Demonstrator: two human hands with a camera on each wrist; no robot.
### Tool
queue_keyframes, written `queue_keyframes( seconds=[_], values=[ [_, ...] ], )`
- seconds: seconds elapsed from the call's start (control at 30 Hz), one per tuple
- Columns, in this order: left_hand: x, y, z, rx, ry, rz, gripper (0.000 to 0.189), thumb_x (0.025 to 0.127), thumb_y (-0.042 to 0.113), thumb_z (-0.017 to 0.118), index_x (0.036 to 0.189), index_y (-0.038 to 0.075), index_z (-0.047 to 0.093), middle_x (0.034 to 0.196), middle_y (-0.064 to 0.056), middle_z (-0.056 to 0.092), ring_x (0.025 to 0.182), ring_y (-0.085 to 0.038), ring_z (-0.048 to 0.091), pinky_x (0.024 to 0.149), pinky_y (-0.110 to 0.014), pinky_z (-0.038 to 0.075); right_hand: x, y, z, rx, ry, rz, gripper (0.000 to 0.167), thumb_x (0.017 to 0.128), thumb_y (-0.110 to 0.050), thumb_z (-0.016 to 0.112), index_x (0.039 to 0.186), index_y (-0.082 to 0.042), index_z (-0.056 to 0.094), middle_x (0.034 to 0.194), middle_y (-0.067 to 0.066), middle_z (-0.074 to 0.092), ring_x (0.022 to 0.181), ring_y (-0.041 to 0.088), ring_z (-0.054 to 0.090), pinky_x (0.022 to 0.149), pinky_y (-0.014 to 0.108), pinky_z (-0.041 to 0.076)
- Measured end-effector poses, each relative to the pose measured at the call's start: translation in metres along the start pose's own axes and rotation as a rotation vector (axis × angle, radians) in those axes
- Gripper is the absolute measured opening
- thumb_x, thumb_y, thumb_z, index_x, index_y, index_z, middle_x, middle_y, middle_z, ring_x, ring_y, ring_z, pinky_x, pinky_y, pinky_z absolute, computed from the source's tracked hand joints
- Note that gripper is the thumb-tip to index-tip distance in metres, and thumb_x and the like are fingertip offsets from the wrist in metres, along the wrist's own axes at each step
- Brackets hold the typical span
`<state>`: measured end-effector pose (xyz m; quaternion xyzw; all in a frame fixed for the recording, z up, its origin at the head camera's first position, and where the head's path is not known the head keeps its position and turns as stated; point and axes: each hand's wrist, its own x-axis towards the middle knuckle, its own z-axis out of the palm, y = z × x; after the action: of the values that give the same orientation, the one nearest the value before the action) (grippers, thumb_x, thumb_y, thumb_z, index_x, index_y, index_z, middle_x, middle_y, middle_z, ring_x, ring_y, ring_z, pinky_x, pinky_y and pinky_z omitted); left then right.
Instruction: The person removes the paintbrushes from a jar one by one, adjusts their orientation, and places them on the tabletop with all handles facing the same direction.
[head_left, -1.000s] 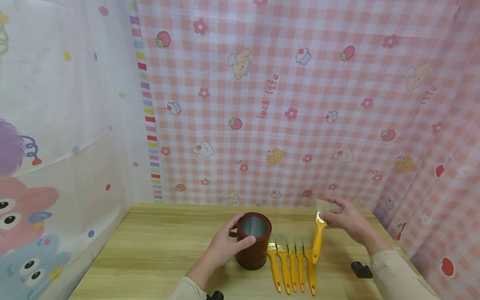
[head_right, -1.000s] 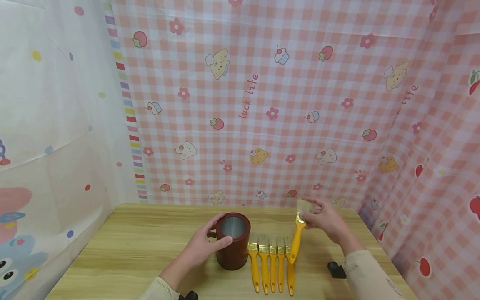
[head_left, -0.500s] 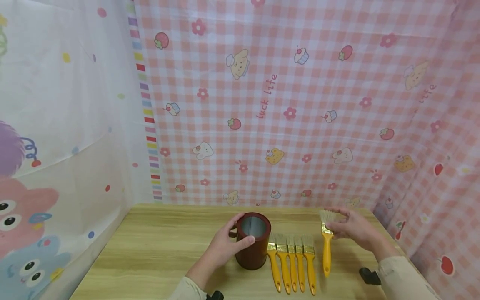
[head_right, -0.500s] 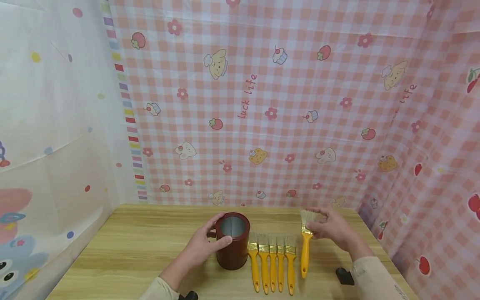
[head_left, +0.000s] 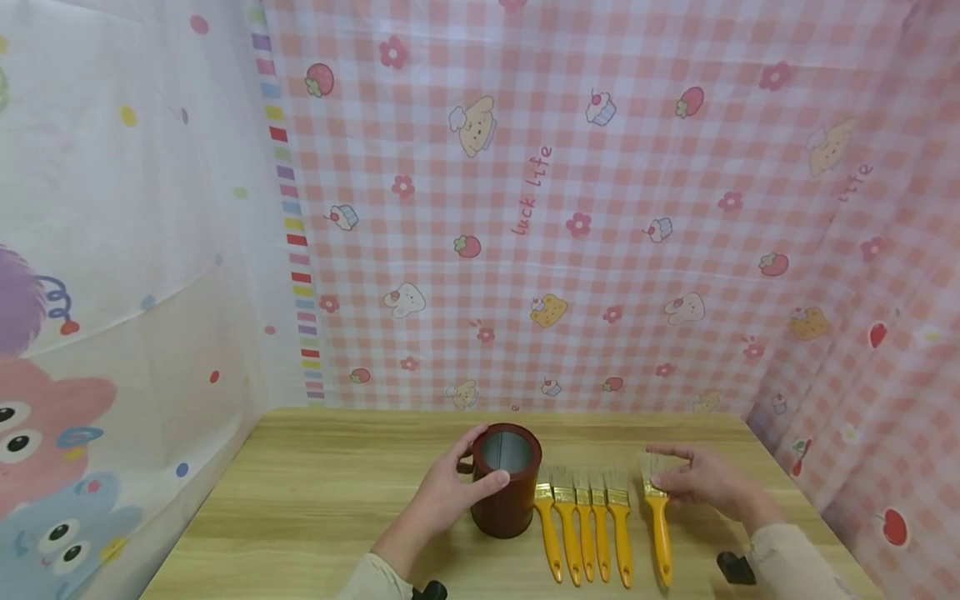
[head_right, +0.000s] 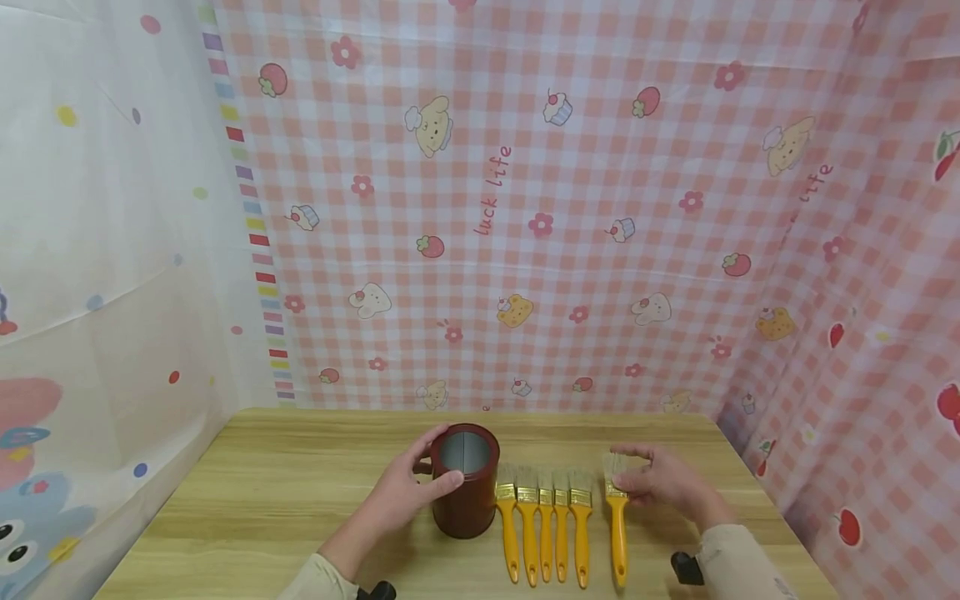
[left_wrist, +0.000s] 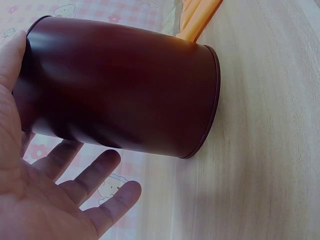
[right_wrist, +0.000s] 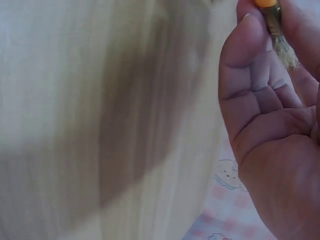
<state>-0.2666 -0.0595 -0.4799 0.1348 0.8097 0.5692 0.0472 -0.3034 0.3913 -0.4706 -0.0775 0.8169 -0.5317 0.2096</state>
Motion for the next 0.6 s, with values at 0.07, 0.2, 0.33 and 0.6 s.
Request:
queue_keyframes(
  seconds=[0.07,0.2,0.33,0.6],
  values=[
    [0.000,0.000,0.000,0.000,-0.002,0.001,0.087,0.093,0.059,0.079,0.166,0.035,0.039,0.157,-0.013,0.054,0.133,-0.036,0.058,0.100,-0.057,0.057,0.002,0.003,0.002,-0.001,-0.002,0.017,0.080,0.102,-0.020,0.075,0.166,0.004,0.031,0.102,0.011,0.081,0.080,0.017,0.069,0.075,0.041,0.063],
    [0.000,0.002,-0.001,-0.002,-0.008,0.000,0.085,0.093,0.059,0.079,0.166,0.037,0.039,0.157,-0.013,0.054,0.133,-0.036,0.058,0.101,-0.058,0.057,0.007,0.010,0.004,-0.005,-0.003,0.031,0.080,0.102,-0.021,0.075,0.166,0.002,0.032,0.087,0.005,0.078,0.067,0.014,0.060,0.069,0.036,0.059],
    [0.000,0.001,-0.001,0.001,-0.012,0.004,0.083,0.094,0.057,0.079,0.165,0.038,0.039,0.157,-0.012,0.054,0.133,-0.036,0.058,0.100,-0.058,0.057,0.010,0.013,0.005,-0.013,-0.004,0.027,0.079,0.103,-0.021,0.075,0.165,0.003,0.033,0.085,0.004,0.077,0.067,0.014,0.060,0.069,0.035,0.059],
    [0.000,0.000,-0.002,-0.004,-0.015,-0.003,0.083,0.093,0.060,0.079,0.164,0.042,0.039,0.157,-0.012,0.054,0.133,-0.037,0.058,0.100,-0.059,0.057,0.013,0.012,0.011,-0.053,0.014,0.046,0.075,0.102,-0.022,0.075,0.164,0.002,0.038,0.089,0.009,0.077,0.072,0.018,0.066,0.070,0.036,0.061]
  ],
)
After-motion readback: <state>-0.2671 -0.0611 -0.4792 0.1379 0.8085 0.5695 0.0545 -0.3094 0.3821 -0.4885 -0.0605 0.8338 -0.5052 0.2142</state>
